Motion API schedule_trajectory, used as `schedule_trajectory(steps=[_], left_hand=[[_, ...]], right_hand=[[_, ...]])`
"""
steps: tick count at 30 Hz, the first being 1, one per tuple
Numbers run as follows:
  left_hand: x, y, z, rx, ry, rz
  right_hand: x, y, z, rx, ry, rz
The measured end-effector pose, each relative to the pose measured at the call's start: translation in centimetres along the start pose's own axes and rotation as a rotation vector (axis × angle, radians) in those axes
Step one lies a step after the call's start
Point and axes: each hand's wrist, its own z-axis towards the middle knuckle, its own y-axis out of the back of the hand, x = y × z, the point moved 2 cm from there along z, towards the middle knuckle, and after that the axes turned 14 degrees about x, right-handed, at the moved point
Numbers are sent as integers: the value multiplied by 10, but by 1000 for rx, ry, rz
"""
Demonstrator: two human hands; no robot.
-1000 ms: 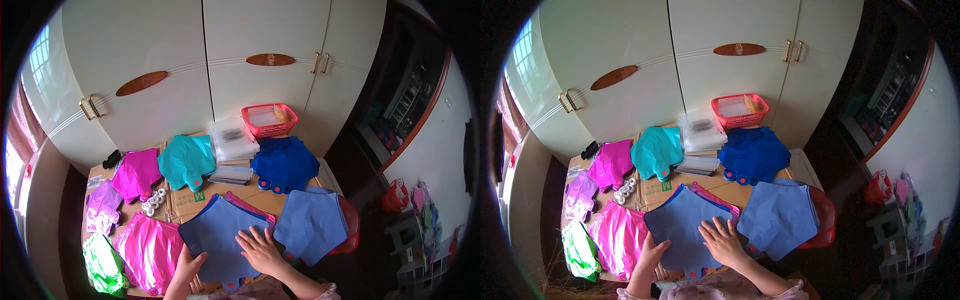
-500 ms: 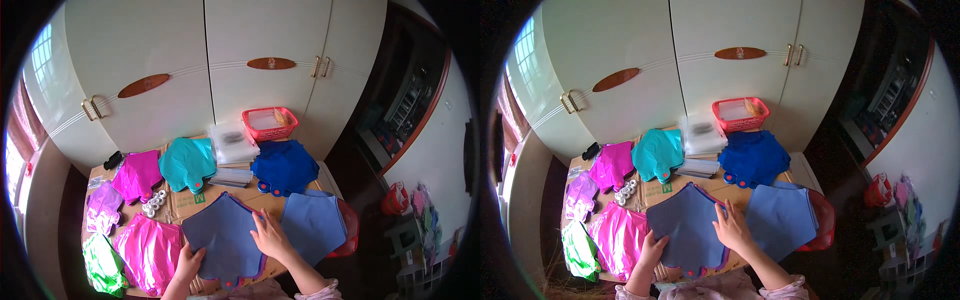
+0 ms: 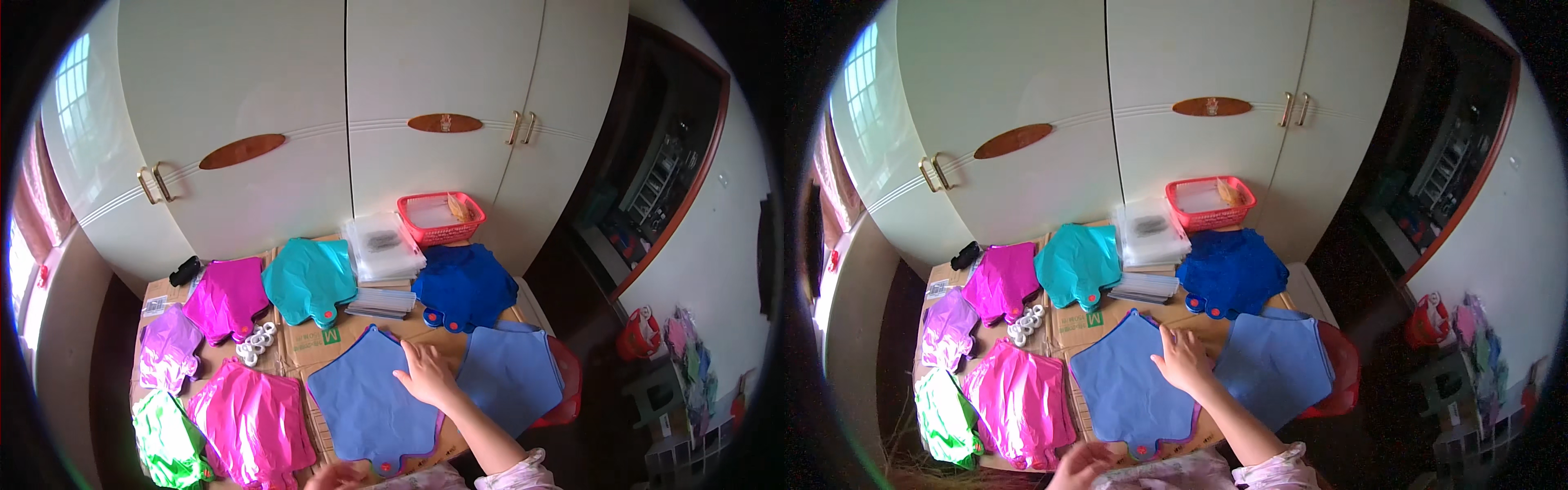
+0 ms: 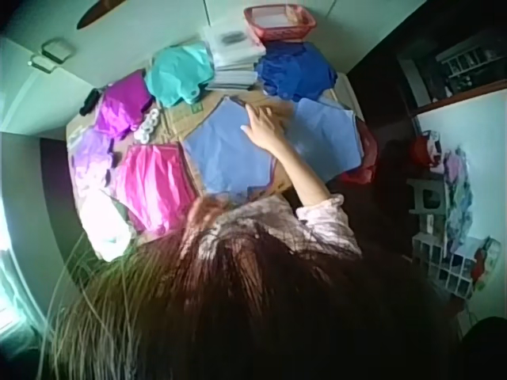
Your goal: Folding colorful fabric or plastic items and placing them into individual retail plastic bags.
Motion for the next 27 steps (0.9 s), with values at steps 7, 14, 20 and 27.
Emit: schedule_trajectory(steps=[7, 14, 20, 27], left_hand=[[73, -11, 9, 222, 280, -561], [90, -11, 15, 281, 345, -633], [98, -11, 20, 331, 382, -666], [116, -5, 17, 360, 419, -714]], right_hand=[[9, 4, 29, 361, -114, -46], [12, 15, 44, 576, -238, -48], [8, 13, 35, 481, -153, -159], [15, 6, 43, 436, -281, 434]])
